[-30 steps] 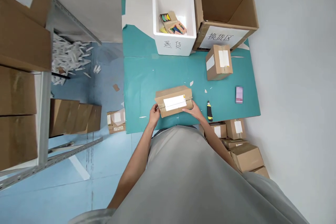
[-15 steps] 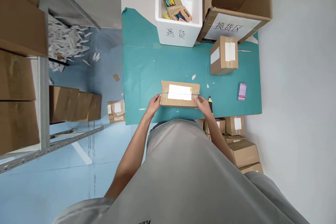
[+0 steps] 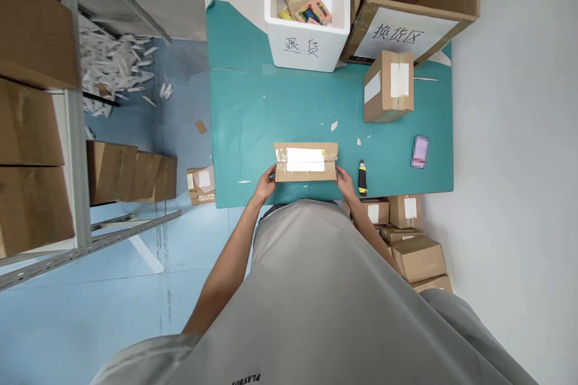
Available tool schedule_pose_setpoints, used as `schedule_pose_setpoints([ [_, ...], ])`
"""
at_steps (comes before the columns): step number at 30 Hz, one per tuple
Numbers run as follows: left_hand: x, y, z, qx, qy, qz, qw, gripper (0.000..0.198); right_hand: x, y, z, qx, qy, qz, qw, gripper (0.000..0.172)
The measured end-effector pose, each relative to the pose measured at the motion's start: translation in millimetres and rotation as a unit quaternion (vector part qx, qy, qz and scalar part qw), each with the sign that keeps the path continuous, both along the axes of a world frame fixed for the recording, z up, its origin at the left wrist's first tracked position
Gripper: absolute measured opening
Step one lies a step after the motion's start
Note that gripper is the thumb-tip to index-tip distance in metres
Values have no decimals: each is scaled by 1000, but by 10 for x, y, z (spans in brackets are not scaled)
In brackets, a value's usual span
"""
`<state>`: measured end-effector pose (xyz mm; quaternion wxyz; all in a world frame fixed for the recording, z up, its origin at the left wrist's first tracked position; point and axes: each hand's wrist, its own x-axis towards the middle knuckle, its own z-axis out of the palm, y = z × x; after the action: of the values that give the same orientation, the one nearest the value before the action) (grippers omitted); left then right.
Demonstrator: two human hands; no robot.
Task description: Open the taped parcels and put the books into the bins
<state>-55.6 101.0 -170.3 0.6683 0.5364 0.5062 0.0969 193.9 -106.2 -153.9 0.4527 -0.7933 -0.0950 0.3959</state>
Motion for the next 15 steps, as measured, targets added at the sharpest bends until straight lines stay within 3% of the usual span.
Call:
schedule_pose_setpoints([
  [6,24,-190,-64,38,-3,-17,999,63,-48,-17,-188,18,-26,80,996,73],
  [10,-43,-169,48,58,-15,-18,998,62,53,-47,-168,21,-35,74,996,68],
  [13,-90,-99,176,83,-46,-23,995,60,140,-103,-80,69,-22,80,994,58],
  [15,-77,-49,245,92,-51,-15,994,63,166,-109,-19,93,-1,81,992,61],
])
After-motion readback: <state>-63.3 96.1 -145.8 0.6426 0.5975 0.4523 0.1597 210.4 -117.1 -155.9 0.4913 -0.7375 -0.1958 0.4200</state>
